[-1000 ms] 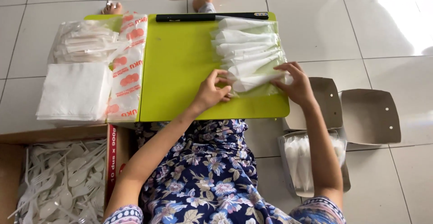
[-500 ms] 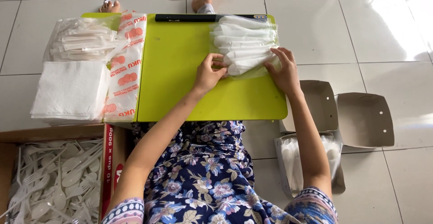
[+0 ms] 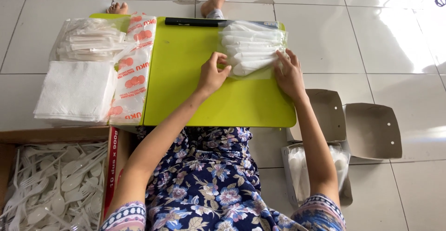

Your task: Wrapping plastic spoons in paper napkins and placing them into plastic sleeves.

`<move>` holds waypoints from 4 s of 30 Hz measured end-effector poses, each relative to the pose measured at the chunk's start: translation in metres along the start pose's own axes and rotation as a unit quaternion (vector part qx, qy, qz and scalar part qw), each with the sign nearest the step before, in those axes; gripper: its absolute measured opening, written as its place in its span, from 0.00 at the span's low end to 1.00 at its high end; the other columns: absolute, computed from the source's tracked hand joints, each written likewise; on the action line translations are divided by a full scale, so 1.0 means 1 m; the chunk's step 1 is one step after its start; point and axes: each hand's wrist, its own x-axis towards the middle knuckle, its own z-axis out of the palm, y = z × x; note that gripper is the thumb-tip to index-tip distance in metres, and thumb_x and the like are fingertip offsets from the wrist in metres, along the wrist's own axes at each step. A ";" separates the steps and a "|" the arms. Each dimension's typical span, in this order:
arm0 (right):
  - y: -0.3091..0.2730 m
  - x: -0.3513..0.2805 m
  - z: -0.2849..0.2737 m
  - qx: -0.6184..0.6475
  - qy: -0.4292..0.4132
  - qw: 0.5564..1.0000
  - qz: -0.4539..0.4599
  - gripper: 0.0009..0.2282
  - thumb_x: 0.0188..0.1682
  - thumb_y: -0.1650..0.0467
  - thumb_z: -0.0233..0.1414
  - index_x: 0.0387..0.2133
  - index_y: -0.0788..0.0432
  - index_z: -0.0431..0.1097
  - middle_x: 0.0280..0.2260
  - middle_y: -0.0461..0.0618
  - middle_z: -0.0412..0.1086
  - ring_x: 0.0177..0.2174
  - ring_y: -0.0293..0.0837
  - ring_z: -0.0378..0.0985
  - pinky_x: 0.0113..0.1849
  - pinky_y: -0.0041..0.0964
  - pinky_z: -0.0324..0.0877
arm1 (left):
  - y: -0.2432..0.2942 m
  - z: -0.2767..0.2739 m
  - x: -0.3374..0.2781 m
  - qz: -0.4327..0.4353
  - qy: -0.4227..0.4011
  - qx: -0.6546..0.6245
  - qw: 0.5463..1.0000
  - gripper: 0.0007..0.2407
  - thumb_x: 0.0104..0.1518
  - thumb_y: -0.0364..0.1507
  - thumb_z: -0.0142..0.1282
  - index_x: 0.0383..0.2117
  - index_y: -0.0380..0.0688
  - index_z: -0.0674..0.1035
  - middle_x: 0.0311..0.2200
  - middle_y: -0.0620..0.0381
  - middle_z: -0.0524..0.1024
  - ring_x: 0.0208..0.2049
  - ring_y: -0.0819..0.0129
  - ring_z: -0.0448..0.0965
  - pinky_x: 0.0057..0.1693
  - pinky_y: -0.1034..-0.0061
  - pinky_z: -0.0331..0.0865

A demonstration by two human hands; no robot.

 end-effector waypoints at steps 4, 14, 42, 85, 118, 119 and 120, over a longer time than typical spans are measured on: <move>-0.034 -0.016 -0.019 -0.031 -0.037 0.999 0.009 0.23 0.60 0.61 0.45 0.68 0.46 0.57 0.68 0.64 0.46 0.65 0.70 0.51 0.58 0.74 0.54 | -0.003 -0.013 -0.007 0.029 -0.016 0.062 0.998 0.14 0.57 0.26 0.61 0.48 0.39 0.74 0.46 0.38 0.75 0.35 0.48 0.85 0.37 0.66 0.84; -0.089 -0.022 -0.015 -0.145 0.056 0.979 -0.128 0.26 0.61 0.58 0.45 0.72 0.43 0.50 0.71 0.65 0.30 0.68 0.69 0.36 0.58 0.83 0.37 | -0.006 -0.200 -0.110 0.306 0.095 0.202 0.926 0.07 0.58 0.24 0.61 0.42 0.43 0.82 0.38 0.54 0.79 0.40 0.53 0.82 0.48 0.65 0.75; -0.404 -0.210 0.670 -0.175 -0.307 0.773 -0.527 0.12 0.52 0.64 0.46 0.40 0.50 0.77 0.44 0.51 0.74 0.43 0.50 0.77 0.44 0.52 0.66 | -0.282 -0.363 -0.314 -0.355 0.361 0.388 0.770 0.26 0.61 0.26 0.39 0.67 0.26 0.55 0.65 0.25 0.56 0.66 0.29 0.53 0.67 0.34 0.40; -0.500 -0.157 0.425 0.046 -0.393 0.786 -0.475 0.27 0.50 0.77 0.48 0.67 0.60 0.53 0.38 0.71 0.76 0.38 0.56 0.83 0.40 0.49 0.80 | -0.227 -0.469 -0.375 -0.248 0.544 0.154 0.787 0.09 0.59 0.37 0.63 0.42 0.52 0.84 0.36 0.50 0.82 0.39 0.46 0.82 0.47 0.55 0.75; -0.551 -0.178 0.427 0.371 -0.622 0.690 0.021 0.24 0.59 0.54 0.43 0.40 0.63 0.75 0.15 0.45 0.56 0.12 0.35 0.54 0.14 0.29 0.50 | -0.202 -0.458 -0.370 -0.037 0.637 -0.262 0.724 0.13 0.60 0.36 0.66 0.44 0.45 0.79 0.36 0.61 0.76 0.37 0.69 0.84 0.44 0.71 0.86; -0.550 -0.179 0.427 0.374 -0.631 0.680 -0.002 0.22 0.59 0.57 0.41 0.38 0.63 0.75 0.16 0.44 0.56 0.13 0.34 0.53 0.15 0.28 0.51 | -0.198 -0.457 -0.370 -0.063 0.631 -0.276 0.722 0.13 0.60 0.38 0.66 0.44 0.46 0.79 0.36 0.61 0.76 0.36 0.67 0.85 0.43 0.70 0.86; -0.549 -0.180 0.428 0.377 -0.639 0.670 -0.026 0.20 0.60 0.60 0.39 0.37 0.62 0.75 0.16 0.43 0.55 0.14 0.33 0.53 0.17 0.27 0.51 | -0.194 -0.456 -0.371 -0.089 0.624 -0.291 0.720 0.14 0.60 0.40 0.65 0.43 0.47 0.79 0.36 0.60 0.77 0.36 0.65 0.86 0.41 0.70 0.86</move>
